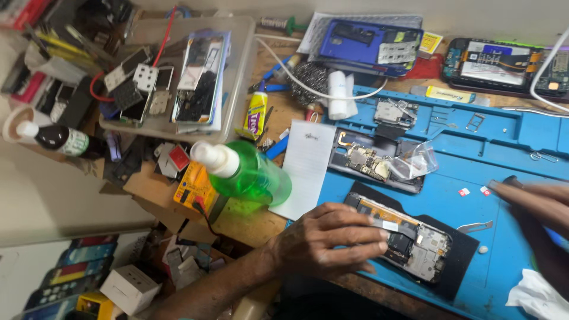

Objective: The person repairs a mobile phone by using tweezers to remove components from the chassis, cleaning the frame with a cloth, and applying glue from a tube to the perimeter of the device.

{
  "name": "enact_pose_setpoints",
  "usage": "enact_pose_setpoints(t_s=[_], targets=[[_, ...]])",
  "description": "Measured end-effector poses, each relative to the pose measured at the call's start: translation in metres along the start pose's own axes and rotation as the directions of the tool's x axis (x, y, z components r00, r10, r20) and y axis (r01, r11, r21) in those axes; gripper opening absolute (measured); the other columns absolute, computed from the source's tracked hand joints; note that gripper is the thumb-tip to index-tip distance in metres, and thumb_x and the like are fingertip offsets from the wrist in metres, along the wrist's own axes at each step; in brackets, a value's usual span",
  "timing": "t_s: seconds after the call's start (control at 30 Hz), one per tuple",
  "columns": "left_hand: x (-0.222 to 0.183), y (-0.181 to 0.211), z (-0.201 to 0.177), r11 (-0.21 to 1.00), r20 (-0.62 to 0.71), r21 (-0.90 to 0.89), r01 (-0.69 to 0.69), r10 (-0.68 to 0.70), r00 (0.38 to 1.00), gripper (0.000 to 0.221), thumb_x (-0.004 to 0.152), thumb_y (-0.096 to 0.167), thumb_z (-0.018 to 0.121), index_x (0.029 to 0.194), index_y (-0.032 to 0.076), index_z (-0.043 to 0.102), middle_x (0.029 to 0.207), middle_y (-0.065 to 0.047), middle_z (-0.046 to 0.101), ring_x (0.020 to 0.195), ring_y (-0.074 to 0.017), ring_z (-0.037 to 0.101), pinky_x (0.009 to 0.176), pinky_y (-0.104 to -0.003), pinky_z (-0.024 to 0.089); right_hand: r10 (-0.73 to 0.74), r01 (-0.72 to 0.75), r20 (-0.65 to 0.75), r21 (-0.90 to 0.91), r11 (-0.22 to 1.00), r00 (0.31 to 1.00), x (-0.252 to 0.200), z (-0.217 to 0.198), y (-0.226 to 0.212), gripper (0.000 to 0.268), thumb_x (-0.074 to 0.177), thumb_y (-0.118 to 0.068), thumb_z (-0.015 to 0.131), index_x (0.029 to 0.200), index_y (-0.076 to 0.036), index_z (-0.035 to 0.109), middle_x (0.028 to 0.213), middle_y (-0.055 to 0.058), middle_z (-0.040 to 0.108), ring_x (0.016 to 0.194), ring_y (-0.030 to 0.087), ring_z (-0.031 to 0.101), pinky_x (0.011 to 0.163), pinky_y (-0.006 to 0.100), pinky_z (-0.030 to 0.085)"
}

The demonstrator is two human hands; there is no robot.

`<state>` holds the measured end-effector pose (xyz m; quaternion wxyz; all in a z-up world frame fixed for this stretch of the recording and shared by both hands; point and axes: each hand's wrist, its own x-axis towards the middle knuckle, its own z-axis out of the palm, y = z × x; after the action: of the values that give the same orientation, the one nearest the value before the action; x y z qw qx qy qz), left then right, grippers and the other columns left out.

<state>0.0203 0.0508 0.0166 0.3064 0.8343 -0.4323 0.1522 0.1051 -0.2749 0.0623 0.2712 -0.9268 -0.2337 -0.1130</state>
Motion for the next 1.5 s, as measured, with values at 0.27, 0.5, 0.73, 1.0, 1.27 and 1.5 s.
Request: enact_pose_setpoints(t_s=[0.27, 0.5, 0.73, 1.0, 1.27, 1.5], targets=[[-0.035, 0.055, -0.016, 0.994, -0.25, -0.038, -0.103, 0.09, 0.964, 0.027, 0.105, 0.029, 0.087, 0.122, 0.015, 0.072, 0.128, 0.001, 0.072, 0.117, -0.0147, 0.069, 0.102, -0.03, 0.058, -0.222, 0.239, 0.391, 0.007, 0.971, 0.893, 0.214, 0.199, -0.147, 0.036, 0.096, -0.038, 0.072, 0.094, -0.003, 0.074, 0.081, 0.022, 0.071, 0.078, 0.04, 0.072, 0.069, 0.051, 0.06], [-0.061, 0.06, -0.017, 0.997, -0.343, -0.075, 0.022, -0.046, 0.938, 0.026, 0.095, 0.029, 0.086, 0.113, 0.014, 0.075, 0.116, 0.0, 0.075, 0.106, -0.0167, 0.072, 0.092, -0.031, 0.061, 0.063, -0.107, 0.452, 0.074, 0.991, 0.89, 0.279, 0.274, -0.161, 0.032, 0.079, -0.027, 0.073, 0.101, -0.005, 0.077, 0.1, 0.018, 0.077, 0.092, 0.031, 0.078, 0.078, 0.044, 0.067], [-0.017, 0.059, -0.015, 0.99, -0.343, -0.07, -0.119, 0.088, 0.935, 0.02, 0.099, 0.026, 0.084, 0.112, 0.013, 0.074, 0.117, -0.002, 0.074, 0.106, -0.0173, 0.072, 0.09, -0.033, 0.06, 0.023, -0.068, 0.456, 0.083, 0.994, 0.89, 0.259, 0.265, -0.17, 0.056, 0.069, -0.05, 0.086, 0.103, -0.008, 0.072, 0.108, 0.016, 0.072, 0.101, 0.033, 0.071, 0.087, 0.048, 0.057], [-0.012, 0.061, -0.028, 0.998, -0.383, -0.008, -0.062, 0.054, 0.922, 0.02, 0.097, 0.025, 0.081, 0.112, 0.015, 0.073, 0.116, -0.001, 0.072, 0.106, -0.0177, 0.07, 0.091, -0.032, 0.061, 0.041, -0.29, 0.415, 0.56, 0.776, 0.909, 0.26, 0.207, -0.124, 0.042, 0.077, -0.027, 0.081, 0.105, 0.0, 0.065, 0.093, 0.012, 0.081, 0.076, 0.021, 0.085, 0.06, 0.034, 0.068], [0.049, -0.001, -0.035, 0.927, -0.387, -0.285, 0.245, -0.345, 0.855, 0.046, 0.107, 0.009, 0.063, 0.15, 0.006, 0.047, 0.152, -0.017, 0.053, 0.139, -0.0357, 0.06, 0.112, -0.04, 0.059, 0.049, -0.189, 0.461, 0.263, 0.946, 0.886, 0.094, -0.012, -0.001, 0.044, 0.103, -0.034, 0.06, 0.135, -0.004, 0.064, 0.102, 0.015, 0.074, 0.082, 0.022, 0.075, 0.071, 0.036, 0.062], [0.138, -0.057, 0.03, 0.858, 0.081, -0.442, 0.261, -0.252, 0.964, 0.012, 0.099, 0.016, 0.074, 0.109, 0.011, 0.077, 0.101, -0.007, 0.08, 0.083, -0.0128, 0.078, 0.069, -0.026, 0.067, 0.37, -0.511, 0.54, 0.132, 0.849, 0.756, 0.012, -0.022, 0.027, 0.045, 0.09, -0.025, 0.071, 0.131, -0.008, 0.068, 0.107, 0.021, 0.078, 0.089, 0.028, 0.08, 0.077, 0.039, 0.067]])
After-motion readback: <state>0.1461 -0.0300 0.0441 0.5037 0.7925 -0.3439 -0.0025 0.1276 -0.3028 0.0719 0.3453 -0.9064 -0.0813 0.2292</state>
